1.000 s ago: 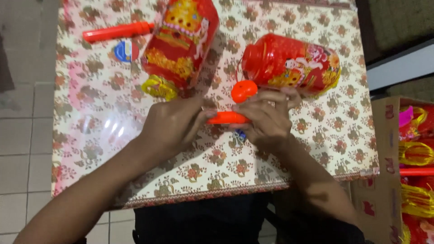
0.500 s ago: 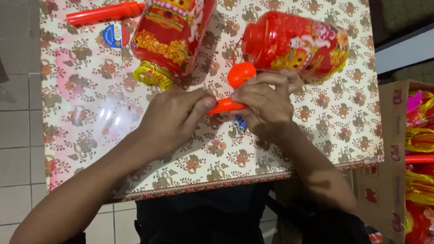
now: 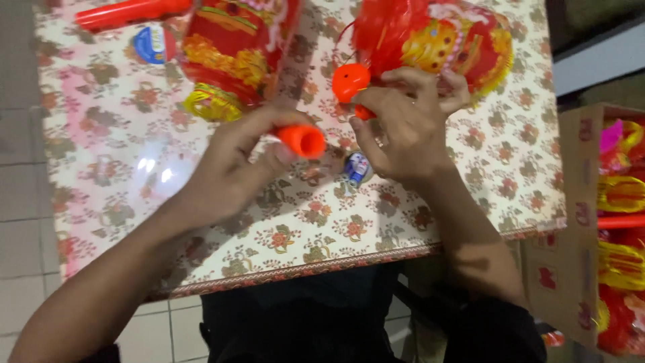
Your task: The person assembles red decorative lanterns on a table by attaching orange plastic handles and inserting small components into the lantern bases.
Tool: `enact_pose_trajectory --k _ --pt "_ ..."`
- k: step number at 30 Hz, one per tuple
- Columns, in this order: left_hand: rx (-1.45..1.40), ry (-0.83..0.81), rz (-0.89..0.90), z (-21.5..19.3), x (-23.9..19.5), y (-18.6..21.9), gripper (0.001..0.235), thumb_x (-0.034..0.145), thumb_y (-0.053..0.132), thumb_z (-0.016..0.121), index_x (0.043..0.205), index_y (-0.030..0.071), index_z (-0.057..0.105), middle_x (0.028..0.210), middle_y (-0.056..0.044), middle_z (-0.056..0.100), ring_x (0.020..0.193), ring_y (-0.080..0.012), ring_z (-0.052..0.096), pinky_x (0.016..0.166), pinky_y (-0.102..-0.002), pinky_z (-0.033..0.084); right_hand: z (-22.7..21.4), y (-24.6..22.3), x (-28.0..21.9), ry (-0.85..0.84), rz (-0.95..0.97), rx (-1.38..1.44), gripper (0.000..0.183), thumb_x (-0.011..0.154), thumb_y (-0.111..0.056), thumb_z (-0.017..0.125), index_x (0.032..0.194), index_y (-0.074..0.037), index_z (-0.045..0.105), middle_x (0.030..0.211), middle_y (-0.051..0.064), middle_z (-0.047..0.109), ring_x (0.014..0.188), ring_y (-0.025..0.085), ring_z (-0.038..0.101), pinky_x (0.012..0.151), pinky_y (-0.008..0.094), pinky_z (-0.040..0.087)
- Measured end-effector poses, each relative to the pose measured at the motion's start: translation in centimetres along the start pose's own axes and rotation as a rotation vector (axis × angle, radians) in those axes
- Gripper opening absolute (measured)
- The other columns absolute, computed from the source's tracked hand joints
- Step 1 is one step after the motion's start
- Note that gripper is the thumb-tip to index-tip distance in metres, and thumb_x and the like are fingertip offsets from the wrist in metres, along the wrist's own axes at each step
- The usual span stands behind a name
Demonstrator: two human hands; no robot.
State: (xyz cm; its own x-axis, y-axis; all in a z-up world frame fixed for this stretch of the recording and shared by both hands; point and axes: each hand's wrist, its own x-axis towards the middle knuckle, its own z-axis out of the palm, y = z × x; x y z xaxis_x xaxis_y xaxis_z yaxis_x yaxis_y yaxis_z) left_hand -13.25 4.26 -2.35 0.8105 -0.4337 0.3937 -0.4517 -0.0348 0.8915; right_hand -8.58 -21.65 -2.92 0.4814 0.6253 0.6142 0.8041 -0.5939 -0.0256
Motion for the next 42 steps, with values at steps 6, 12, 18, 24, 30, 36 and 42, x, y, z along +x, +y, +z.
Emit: enact_pose_trajectory --k 6,12,18,24,30,36,42 --pt "-0.044 -0.002 0.245 1.4 -0.7 0.8 0.034 0.11 0.039 0.044 0.125 0.014 0.062 0.121 -0.002 0.068 0.119 -0.0199 0.062 0.113 -0.043 0.045 0.7 0.1 -0.4 -0.189 -0.015 -0.034 0.02 0.096 -0.007 0.066 0.115 -0.006 0.073 0.105 0.011 0.079 0.114 0.035 0.058 0.097 0.044 0.043" --pt "0.01 0.07 0.261 0.9 -0.7 2.5 0.029 0.11 0.037 0.046 0.123 0.016 0.063 0.119 -0.005 0.063 0.122 -0.0242 0.059 0.129 -0.057 0.031 1.1 0.3 -1.5 -0.273 0.071 -0.124 0.016 0.104 -0.024 0.066 0.115 -0.018 0.076 0.104 -0.002 0.081 0.125 0.031 0.063 0.114 0.049 0.012" --pt "0.15 0.234 0.273 1.4 -0.6 1.4 0.025 0.107 0.022 0.051 0.127 0.012 0.06 0.123 -0.008 0.062 0.122 -0.0269 0.057 0.116 -0.05 0.045 1.5 -0.1 -1.3 -0.357 0.142 -0.048 0.032 0.11 -0.041 0.055 0.116 -0.018 0.076 0.108 0.0 0.08 0.12 0.03 0.062 0.113 0.058 0.013" --pt "0.166 0.337 0.355 2.1 -0.8 1.2 0.03 0.109 0.03 0.044 0.123 0.011 0.062 0.123 -0.012 0.062 0.123 -0.0294 0.059 0.118 -0.055 0.049 1.9 0.0 -1.8 -0.245 0.024 -0.032 0.017 0.099 -0.024 0.068 0.111 -0.016 0.076 0.101 -0.001 0.08 0.117 0.028 0.065 0.113 0.053 0.016" --pt "0.175 0.294 0.391 1.8 -0.9 2.0 0.03 0.098 -0.004 0.068 0.124 0.008 0.063 0.128 -0.012 0.061 0.13 -0.0314 0.057 0.128 -0.058 0.04 1.6 -0.6 -1.5 -0.257 0.039 -0.017 0.012 0.101 -0.018 0.063 0.101 -0.011 0.073 0.1 0.0 0.08 0.112 0.029 0.064 0.111 0.052 0.018" --pt "0.098 0.254 0.372 1.4 -0.9 2.8 0.031 0.111 0.027 0.044 0.125 0.006 0.062 0.128 -0.017 0.063 0.128 -0.0351 0.063 0.132 -0.064 0.038 1.7 -0.3 -1.7 -0.334 0.048 -0.04 0.018 0.102 -0.02 0.058 0.11 -0.014 0.073 0.099 -0.001 0.078 0.116 0.027 0.063 0.113 0.055 0.018" --pt "0.04 0.183 0.364 1.7 -1.1 2.0 0.036 0.107 0.022 0.053 0.124 -0.009 0.058 0.107 -0.021 0.073 0.087 -0.0285 0.078 0.079 -0.034 0.068 0.9 0.2 -0.9 -0.259 0.006 0.032 0.015 0.106 -0.015 0.065 0.111 -0.012 0.079 0.103 0.004 0.076 0.106 0.03 0.063 0.102 0.047 0.023"
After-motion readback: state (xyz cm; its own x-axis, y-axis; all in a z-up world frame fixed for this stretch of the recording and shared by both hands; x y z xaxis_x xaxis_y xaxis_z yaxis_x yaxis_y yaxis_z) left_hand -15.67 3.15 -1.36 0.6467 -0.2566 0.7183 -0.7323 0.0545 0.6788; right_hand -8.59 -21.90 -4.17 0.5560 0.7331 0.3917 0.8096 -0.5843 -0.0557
